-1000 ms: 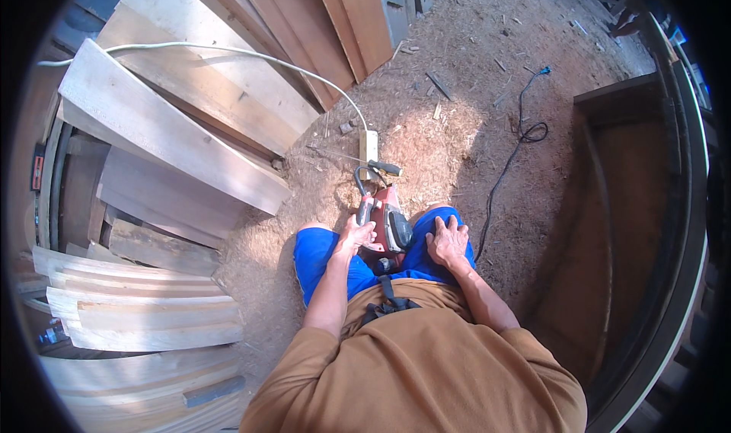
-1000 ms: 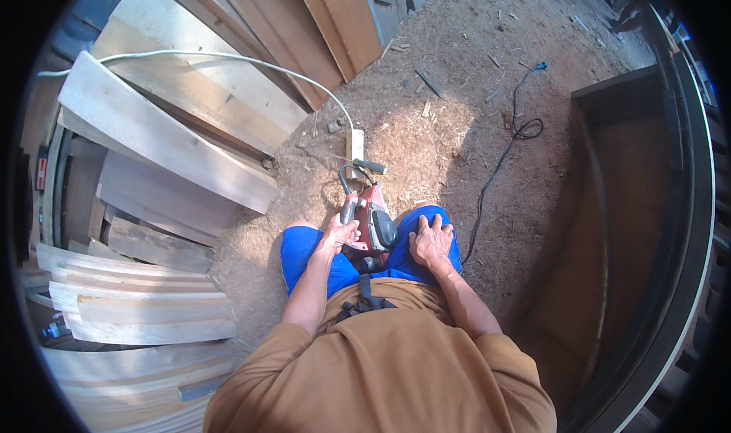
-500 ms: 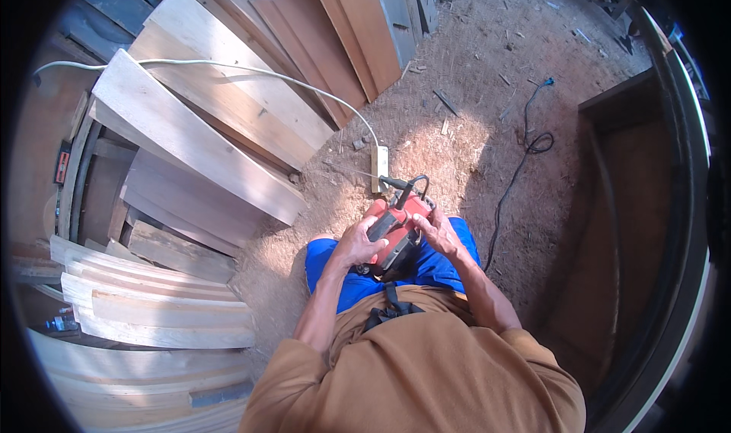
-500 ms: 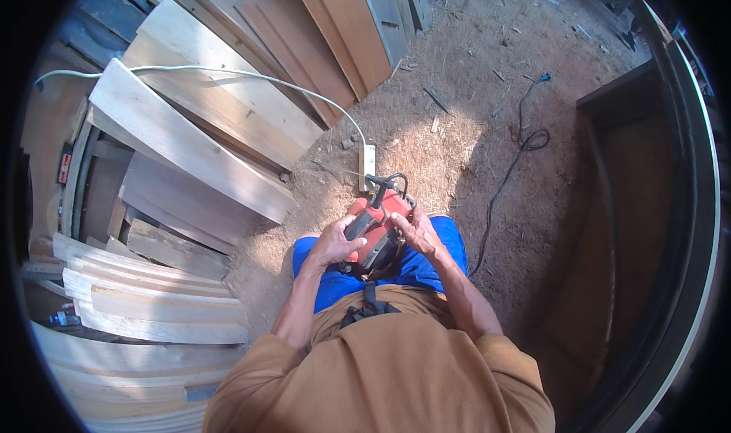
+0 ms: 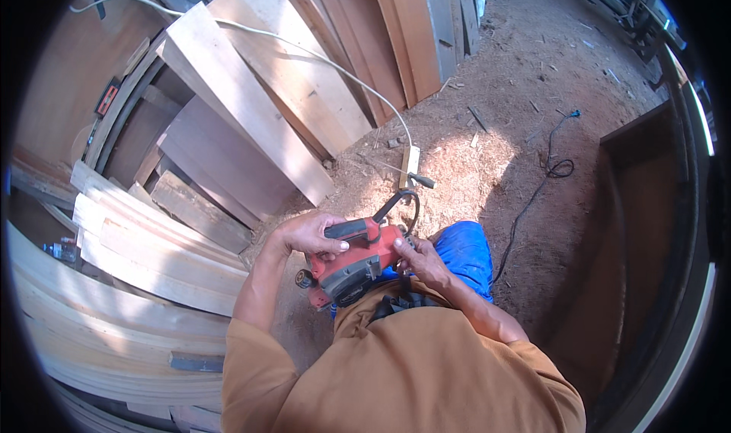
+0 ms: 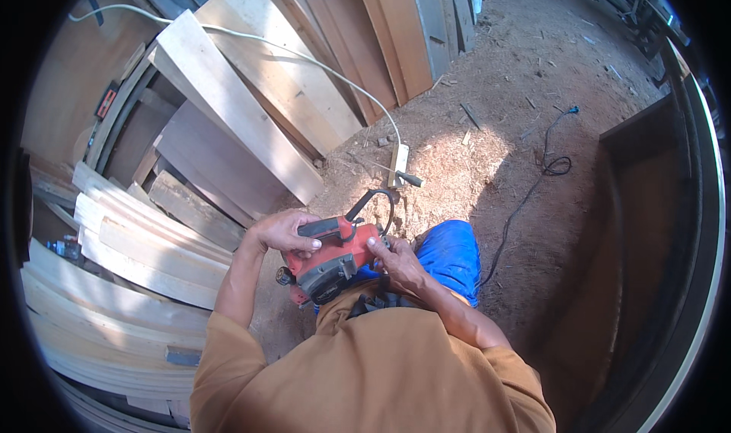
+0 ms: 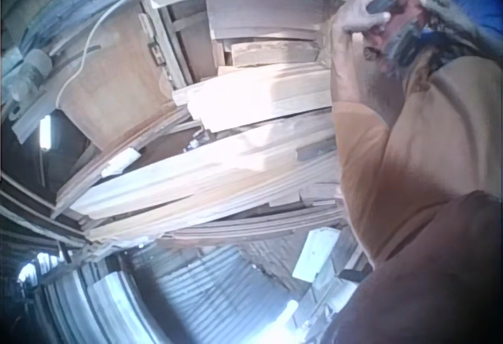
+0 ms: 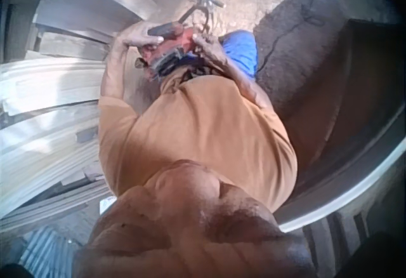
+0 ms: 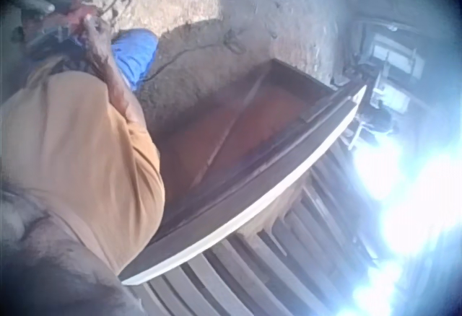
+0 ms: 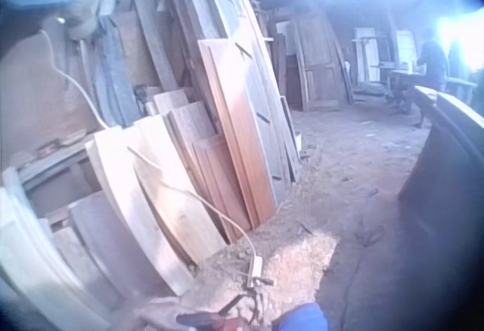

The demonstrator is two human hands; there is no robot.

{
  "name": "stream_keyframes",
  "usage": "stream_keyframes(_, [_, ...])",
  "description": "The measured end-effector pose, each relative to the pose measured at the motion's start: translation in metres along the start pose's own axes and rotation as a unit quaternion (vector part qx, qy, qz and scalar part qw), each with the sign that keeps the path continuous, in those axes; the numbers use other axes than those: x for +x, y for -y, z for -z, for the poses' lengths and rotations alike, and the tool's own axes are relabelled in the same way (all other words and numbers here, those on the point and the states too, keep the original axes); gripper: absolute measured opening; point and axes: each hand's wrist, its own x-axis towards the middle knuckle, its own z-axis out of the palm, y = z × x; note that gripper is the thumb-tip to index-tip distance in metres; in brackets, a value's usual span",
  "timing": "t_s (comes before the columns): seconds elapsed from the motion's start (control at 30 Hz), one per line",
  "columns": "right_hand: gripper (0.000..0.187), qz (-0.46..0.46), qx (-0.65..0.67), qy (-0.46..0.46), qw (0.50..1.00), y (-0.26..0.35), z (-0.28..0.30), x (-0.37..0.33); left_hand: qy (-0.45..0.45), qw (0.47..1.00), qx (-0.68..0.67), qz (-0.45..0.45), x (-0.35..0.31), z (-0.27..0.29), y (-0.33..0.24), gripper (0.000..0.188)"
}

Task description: The person, while sitting on the floor, uses a screwdriver to disassemble or repair a handheld power sander, handling the tool, its casing, and various screws by hand.

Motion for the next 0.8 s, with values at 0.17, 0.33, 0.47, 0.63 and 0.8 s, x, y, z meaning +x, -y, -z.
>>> stream_keyframes(0.17, [0.056, -0.126, -0.074, 0.020, 0.989, -0.057, -0.001, 0.018, 0.021, 0.996, -0.071, 0.046, 0.021, -0.023, 0.075, 0.037])
stream_keyframes(0.33, [0.059, -0.098, -0.080, 0.037, 0.991, -0.086, 0.014, 0.050, 0.021, 0.995, -0.098, 0.014, 0.039, -0.005, 0.081, 0.043])
stream_keyframes(0.47, [0.057, -0.108, -0.089, 0.005, 0.990, -0.072, -0.001, 0.044, 0.030, 0.990, -0.132, 0.033, 0.048, 0.015, 0.091, 0.043])
stream_keyframes(0.63, [0.048, -0.105, -0.078, -0.014, 0.991, -0.064, 0.000, 0.044, 0.028, 0.993, -0.112, -0.010, 0.062, 0.028, 0.101, 0.038])
stream_keyframes(0.8, [0.032, -0.087, -0.082, -0.021, 0.993, -0.074, 0.007, 0.045, 0.039, 0.995, -0.077, -0.040, 0.066, 0.031, 0.095, 0.038])
